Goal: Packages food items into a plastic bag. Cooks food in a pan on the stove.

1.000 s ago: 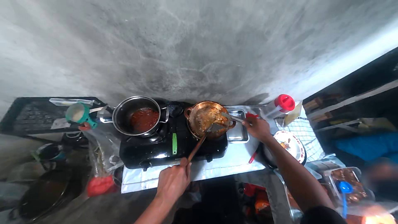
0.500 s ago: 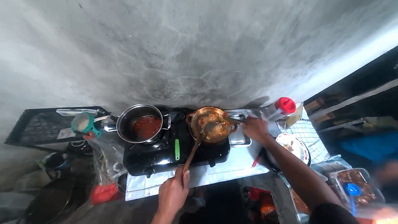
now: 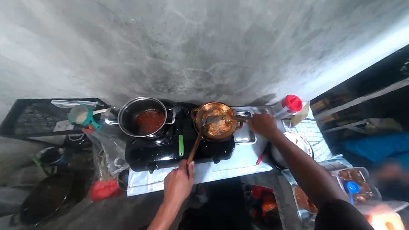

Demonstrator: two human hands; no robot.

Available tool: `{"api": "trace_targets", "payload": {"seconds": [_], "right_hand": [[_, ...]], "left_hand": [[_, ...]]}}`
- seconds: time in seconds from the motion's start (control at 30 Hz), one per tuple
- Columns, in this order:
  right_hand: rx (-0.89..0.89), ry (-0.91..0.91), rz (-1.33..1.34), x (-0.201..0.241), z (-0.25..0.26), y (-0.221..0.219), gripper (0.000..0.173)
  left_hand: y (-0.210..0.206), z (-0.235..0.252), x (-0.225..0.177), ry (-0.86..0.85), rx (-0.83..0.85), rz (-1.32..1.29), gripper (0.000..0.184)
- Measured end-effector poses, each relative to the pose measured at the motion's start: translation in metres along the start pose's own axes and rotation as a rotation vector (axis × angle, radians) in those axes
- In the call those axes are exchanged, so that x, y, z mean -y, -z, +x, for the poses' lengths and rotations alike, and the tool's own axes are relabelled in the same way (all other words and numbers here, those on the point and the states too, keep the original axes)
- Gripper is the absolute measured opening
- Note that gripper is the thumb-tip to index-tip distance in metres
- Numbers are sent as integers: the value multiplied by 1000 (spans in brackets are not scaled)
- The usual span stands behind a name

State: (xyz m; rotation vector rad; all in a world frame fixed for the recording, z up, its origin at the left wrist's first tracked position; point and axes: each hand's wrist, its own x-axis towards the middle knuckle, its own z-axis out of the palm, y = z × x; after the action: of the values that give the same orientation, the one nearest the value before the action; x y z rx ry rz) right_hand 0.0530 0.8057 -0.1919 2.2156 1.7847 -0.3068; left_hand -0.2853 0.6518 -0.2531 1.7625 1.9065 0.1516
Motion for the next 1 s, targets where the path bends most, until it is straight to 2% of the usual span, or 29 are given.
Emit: {"api": "trace_targets", "payload": {"seconds": [0.1,0.2,0.37,0.43,0.57,0.67,0.83,0.93,1.0], "right_hand": [[-22,-6,3,0,3,5,47],[-38,-18,-16,6,-15,14,45],[264,53,125,8,-16,-2,58],[366,-9,219,13,-12,-11,60],[488,-167,608,14,-2,-45,56],[436,-215,747,22,-4,-56,54],[265,-219,590,31,0,-82,59],[260,-210,582,31,-8,-76,57],[241,-234,584,31,-9,-73,57]], "left_hand": [[5,3,-7,9,10,4,52],[9,-1,-8,20,0,9,53],[13,-6,-18,49,72,46,54],[11,-8,-23,50,67,66,53],[10,-13,-33,95,97,117,53],[13,-10,-38,98,96,133,50],[20,-10,-38,94,144,138,50],[22,-15,-27,27,72,139,49],[19,-20,-15,-79,-58,163,47]]}}
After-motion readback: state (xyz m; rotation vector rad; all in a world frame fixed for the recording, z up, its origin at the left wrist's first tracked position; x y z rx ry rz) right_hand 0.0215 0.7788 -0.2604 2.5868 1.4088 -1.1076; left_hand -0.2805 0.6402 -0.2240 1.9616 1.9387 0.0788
